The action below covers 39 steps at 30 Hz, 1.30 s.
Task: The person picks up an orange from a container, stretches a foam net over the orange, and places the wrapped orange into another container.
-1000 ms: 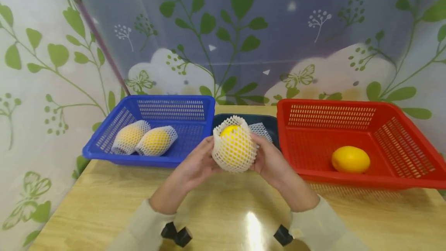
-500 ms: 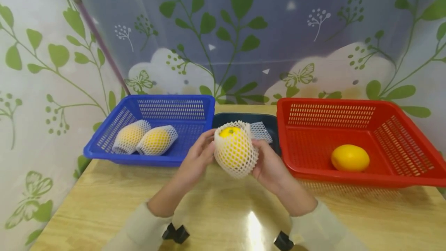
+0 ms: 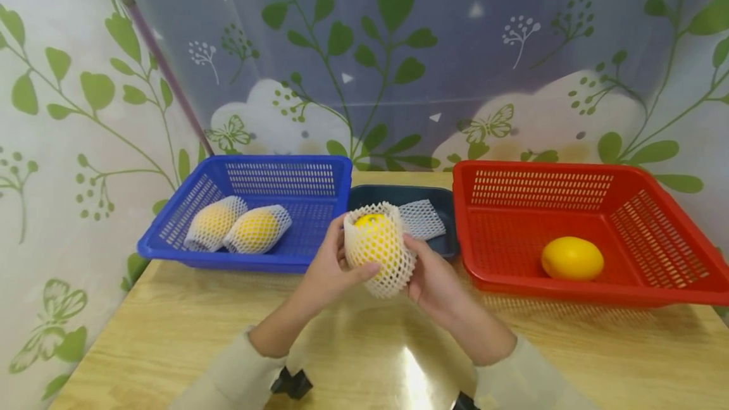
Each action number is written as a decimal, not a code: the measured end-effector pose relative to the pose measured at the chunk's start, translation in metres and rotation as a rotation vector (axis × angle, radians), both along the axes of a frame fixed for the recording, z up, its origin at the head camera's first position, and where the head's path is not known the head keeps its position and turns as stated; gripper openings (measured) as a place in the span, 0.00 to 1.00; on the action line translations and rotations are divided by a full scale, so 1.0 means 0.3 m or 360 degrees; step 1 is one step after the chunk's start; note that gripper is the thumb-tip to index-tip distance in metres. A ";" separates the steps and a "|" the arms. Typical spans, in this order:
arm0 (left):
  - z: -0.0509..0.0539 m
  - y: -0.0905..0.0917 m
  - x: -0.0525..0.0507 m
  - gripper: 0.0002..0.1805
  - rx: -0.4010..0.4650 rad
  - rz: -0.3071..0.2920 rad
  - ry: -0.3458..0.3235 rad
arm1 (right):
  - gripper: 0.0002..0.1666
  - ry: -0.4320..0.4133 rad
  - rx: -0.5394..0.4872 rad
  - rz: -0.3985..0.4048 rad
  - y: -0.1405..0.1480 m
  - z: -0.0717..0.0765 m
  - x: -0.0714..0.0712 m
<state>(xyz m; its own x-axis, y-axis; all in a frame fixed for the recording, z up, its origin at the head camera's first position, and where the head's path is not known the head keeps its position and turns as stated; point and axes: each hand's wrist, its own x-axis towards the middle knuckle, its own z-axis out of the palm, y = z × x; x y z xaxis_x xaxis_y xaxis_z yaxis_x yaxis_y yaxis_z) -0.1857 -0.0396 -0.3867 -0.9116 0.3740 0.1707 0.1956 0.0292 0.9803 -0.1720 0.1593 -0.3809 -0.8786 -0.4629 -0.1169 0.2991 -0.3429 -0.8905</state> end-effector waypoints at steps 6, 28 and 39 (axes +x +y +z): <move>-0.014 -0.009 0.003 0.43 0.0119 -0.0031 -0.0140 | 0.40 0.0150 0.0506 0.0126 0.025 0.026 0.009; -0.029 -0.032 0.041 0.34 0.0520 -0.0323 -0.0751 | 0.41 0.0351 0.0680 -0.0067 0.033 0.011 0.046; -0.066 -0.032 0.043 0.32 0.0399 -0.0294 -0.0829 | 0.42 0.0206 0.0872 -0.0138 0.003 -0.028 0.062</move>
<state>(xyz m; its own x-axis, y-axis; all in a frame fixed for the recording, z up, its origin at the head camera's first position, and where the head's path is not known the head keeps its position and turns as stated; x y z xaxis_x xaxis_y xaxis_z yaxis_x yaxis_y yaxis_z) -0.1727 -0.0491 -0.4065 -0.8227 0.5403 -0.1768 -0.3319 -0.2040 0.9210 -0.1534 0.1602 -0.3894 -0.9338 -0.2907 -0.2085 0.1671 0.1609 -0.9727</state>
